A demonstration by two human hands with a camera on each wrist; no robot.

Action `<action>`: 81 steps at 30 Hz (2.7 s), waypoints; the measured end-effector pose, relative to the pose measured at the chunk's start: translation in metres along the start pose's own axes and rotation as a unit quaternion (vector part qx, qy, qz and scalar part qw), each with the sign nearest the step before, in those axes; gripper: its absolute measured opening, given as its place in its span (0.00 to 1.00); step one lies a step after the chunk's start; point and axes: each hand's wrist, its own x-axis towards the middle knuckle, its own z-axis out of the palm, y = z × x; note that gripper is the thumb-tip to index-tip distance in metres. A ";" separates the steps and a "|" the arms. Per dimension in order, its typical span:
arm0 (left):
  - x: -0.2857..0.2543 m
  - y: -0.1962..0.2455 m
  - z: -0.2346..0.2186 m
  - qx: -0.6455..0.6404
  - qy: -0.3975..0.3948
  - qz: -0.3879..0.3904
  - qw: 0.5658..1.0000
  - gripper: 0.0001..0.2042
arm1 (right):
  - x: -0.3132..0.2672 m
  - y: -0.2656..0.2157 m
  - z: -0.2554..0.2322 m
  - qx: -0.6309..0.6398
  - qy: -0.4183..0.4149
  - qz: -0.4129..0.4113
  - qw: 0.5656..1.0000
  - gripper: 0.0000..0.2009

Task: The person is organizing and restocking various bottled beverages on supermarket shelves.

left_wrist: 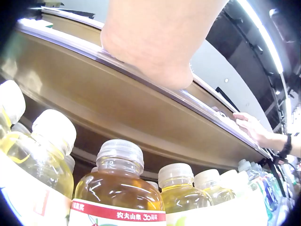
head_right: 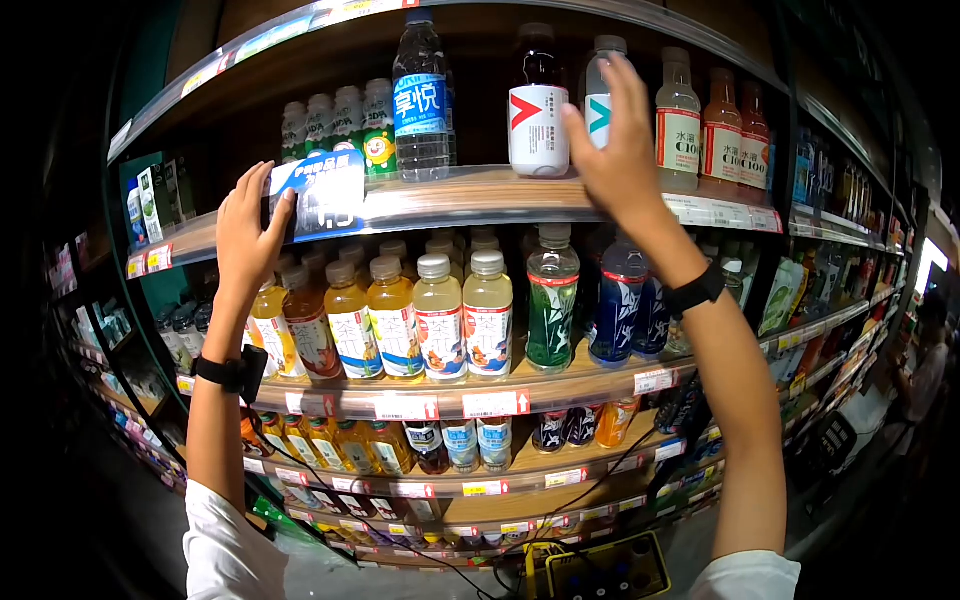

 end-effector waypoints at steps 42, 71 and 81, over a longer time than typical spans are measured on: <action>-0.085 0.110 -0.085 -0.230 -0.113 -0.035 0.966 0.47 | -0.064 -0.060 -0.054 0.163 0.031 0.020 0.986 0.45; -0.297 0.174 -0.233 -0.510 -0.101 -0.552 0.652 0.23 | -0.249 -0.383 -0.126 0.517 -0.380 0.313 0.700 0.35; -0.295 0.168 -0.250 -0.536 -0.154 -0.526 0.642 0.25 | -0.243 -0.402 -0.141 0.486 -0.361 0.355 0.712 0.33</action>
